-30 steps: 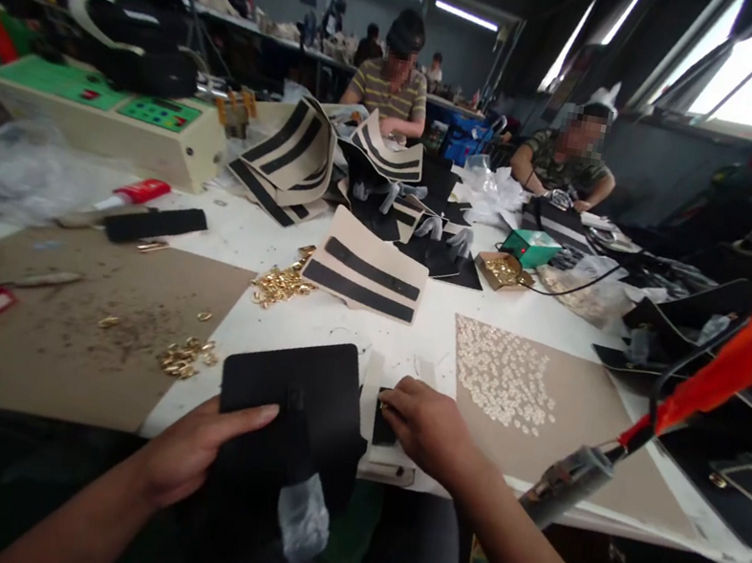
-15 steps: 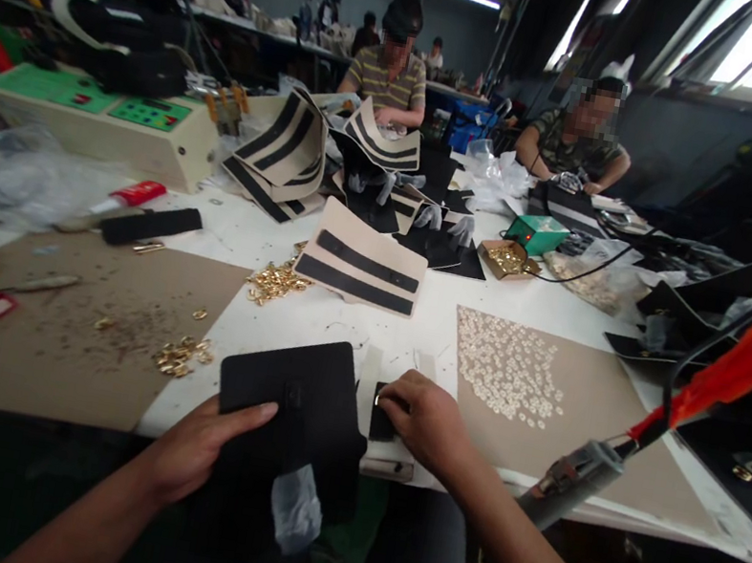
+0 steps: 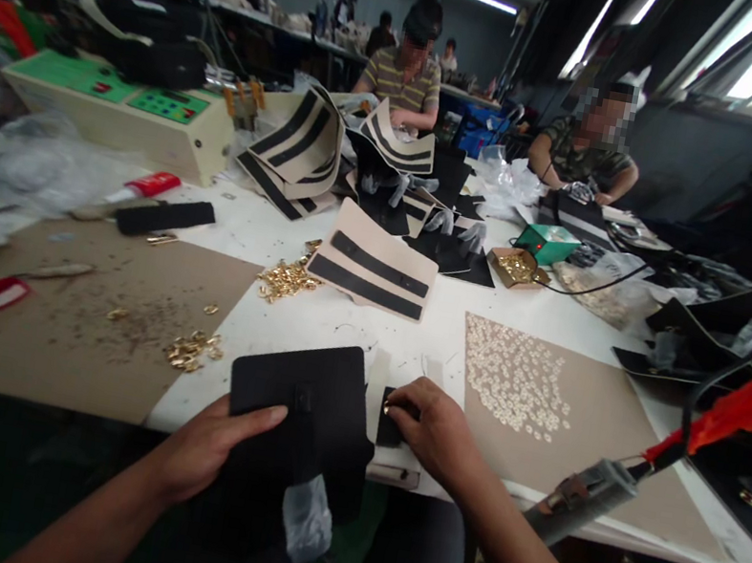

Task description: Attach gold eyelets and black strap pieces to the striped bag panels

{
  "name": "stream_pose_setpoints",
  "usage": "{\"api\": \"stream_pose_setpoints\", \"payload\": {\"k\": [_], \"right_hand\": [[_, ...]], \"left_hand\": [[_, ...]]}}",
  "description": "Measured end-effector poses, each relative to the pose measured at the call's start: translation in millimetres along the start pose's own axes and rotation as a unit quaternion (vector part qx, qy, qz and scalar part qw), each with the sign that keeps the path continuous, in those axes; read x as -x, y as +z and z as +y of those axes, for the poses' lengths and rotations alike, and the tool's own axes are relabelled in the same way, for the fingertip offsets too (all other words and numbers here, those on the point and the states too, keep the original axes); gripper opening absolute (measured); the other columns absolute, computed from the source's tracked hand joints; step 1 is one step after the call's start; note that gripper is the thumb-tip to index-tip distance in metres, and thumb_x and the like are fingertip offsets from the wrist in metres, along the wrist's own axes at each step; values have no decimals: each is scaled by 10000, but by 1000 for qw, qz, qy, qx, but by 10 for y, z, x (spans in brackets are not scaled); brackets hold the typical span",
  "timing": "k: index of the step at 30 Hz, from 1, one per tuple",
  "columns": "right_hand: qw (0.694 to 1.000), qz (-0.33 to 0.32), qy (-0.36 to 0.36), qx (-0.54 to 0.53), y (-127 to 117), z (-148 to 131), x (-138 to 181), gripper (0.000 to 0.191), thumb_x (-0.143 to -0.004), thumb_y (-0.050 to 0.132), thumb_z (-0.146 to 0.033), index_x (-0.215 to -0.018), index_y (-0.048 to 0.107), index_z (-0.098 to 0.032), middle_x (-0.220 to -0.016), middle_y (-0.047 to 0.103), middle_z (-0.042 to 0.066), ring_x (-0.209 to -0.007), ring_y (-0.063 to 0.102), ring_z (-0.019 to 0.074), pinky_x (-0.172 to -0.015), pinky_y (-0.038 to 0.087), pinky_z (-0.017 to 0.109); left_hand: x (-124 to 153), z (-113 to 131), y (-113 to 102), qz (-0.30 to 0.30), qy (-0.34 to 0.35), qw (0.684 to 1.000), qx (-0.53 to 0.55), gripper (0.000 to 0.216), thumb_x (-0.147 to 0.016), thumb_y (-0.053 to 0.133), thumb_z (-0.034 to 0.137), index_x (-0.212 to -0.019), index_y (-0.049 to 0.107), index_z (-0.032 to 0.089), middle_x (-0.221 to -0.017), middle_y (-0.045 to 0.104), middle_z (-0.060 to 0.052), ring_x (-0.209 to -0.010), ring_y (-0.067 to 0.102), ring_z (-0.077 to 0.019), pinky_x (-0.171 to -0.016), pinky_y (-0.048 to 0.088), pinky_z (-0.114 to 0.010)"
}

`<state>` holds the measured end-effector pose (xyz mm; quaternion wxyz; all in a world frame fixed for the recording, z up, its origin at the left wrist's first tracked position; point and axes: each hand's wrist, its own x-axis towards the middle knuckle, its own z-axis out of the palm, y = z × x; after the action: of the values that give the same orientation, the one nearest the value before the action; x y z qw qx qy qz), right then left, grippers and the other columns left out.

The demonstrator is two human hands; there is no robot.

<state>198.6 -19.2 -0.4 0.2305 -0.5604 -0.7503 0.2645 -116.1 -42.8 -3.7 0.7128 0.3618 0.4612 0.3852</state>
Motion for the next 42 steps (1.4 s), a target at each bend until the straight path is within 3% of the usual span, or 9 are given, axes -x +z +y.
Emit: {"api": "stream_pose_setpoints", "payload": {"k": [10, 14, 20, 24, 28, 32, 35, 39, 42], "right_hand": [[944, -20, -59, 323, -30, -264, 131, 210, -1050, 557, -295, -1111, 758, -294, -997, 678, 50, -931, 640, 229, -820, 466, 354], [931, -28, -62, 360, 1, -347, 217, 251, -1036, 533, -252, -1205, 719, -262, -1085, 686, 99, -985, 625, 272, -829, 468, 391], [981, 72, -34, 177, 23, -201, 434, 436, -1021, 506, -270, -1455, 547, -244, -1289, 640, 126, -1174, 600, 307, -1014, 486, 497], [985, 172, -34, 3, -209, -613, 748, 362, -1036, 515, -391, -1349, 625, -247, -1258, 652, 126, -1141, 635, 281, -988, 533, 440], [991, 91, -97, 23, -238, -1226, 1158, 535, -910, 710, -540, -1385, 645, -303, -1364, 660, 107, -1228, 624, 333, -1066, 502, 493], [987, 17, -105, 119, 64, -1316, 1382, 856, -742, 829, -530, -1489, 575, -199, -1505, 566, 180, -1356, 523, 457, -1174, 351, 658], [990, 29, -99, 99, 173, -1131, 1472, 762, -754, 739, -318, -1484, 575, -178, -1524, 550, 172, -1377, 517, 421, -1186, 358, 614], [994, 67, -54, -63, -37, -966, 1607, 438, -883, 563, -223, -1294, 712, -257, -1305, 716, 102, -1170, 665, 322, -1035, 518, 489], [969, 7, 26, -244, -226, -919, 1664, 267, -987, 547, -334, -1134, 764, -283, -1098, 768, 48, -1014, 704, 275, -917, 569, 395]], "left_hand": [[-2, 8, -3, 3, 6, 1000, 7, 573, -800, 860, 405, -1303, 713, 172, -1283, 756, -118, -1252, 672, -379, -1121, 511, -497], [104, 15, 92, 4, -10, 999, 48, 498, -802, 858, 380, -1228, 743, 151, -1244, 771, -131, -1215, 694, -382, -1103, 525, -506], [508, -68, 276, 25, -16, 998, 54, 502, -786, 860, 426, -1186, 753, 141, -1198, 787, -145, -1081, 752, -392, -1067, 541, -536], [777, -117, 465, 70, 26, 997, -36, 543, -808, 814, 532, -1202, 756, 164, -1255, 768, -129, -1208, 687, -410, -1116, 497, -527], [975, -184, 774, 101, 78, 983, -129, 575, -840, 750, 598, -1243, 747, 189, -1357, 719, -99, -1397, 538, -398, -1197, 416, -480], [1156, -376, 1089, 56, 65, 988, -129, 633, -834, 716, 646, -1278, 733, 194, -1391, 691, -116, -1451, 469, -411, -1214, 391, -493], [1264, -560, 1293, -6, 91, 989, -116, 666, -830, 698, 670, -1319, 714, 218, -1403, 677, -132, -1442, 476, -417, -1216, 383, -497], [1313, -697, 1393, -58, 159, 981, -89, 846, -807, 654, 746, -1483, 570, 246, -1487, 602, -139, -1372, 554, -403, -1148, 462, -488], [1246, -652, 1228, -11, 202, 966, -160, 663, -808, 743, 606, -1375, 648, 276, -1424, 639, -138, -1286, 613, -384, -1068, 520, -462]]}}
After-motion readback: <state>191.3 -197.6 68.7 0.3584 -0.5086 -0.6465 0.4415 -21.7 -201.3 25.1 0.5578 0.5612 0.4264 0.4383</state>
